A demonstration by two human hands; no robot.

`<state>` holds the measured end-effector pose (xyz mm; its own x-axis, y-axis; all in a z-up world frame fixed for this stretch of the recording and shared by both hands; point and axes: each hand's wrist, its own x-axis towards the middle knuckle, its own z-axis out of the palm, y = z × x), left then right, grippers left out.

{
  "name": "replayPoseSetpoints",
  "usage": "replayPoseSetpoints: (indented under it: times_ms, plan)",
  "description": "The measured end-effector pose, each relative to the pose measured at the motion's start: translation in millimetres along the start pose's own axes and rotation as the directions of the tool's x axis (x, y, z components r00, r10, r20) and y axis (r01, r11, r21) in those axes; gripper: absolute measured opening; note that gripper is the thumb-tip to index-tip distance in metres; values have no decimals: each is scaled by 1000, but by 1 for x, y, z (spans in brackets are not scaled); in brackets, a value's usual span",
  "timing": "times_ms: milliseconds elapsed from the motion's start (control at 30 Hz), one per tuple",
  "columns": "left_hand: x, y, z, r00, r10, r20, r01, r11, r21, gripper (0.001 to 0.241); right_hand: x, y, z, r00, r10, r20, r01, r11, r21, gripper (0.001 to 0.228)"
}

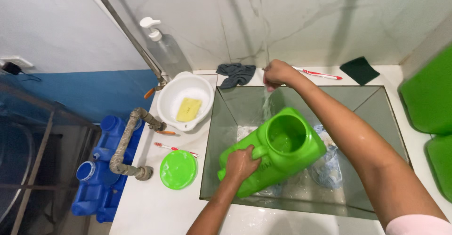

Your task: The person cleans a green plastic jerrycan and its lid in a sink. They use a sponge to scrub the exterior and a toothbrush to clean the interior and the lid, rinsing both with water from the tap. The jerrycan is then placed on the counter.

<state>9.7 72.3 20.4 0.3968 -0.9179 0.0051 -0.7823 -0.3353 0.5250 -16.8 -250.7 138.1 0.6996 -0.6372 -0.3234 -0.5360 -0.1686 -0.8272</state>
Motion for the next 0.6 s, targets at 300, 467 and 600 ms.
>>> replayPoseSetpoints:
  times_ms: [300,467,600]
  plan:
    - [-55,10,-117,814,538,-219,-474,833,284,37,29,42,3,993,-81,90,83,996,-19,18]
    - [-79,35,-188,745,628,-226,-518,758,397,42,13,69,-15,976,-130,175,144,987,-67,28]
    - [-89,49,-229,704,669,-238,-520,714,470,35,-36,133,-63,966,-172,194,243,861,-448,50]
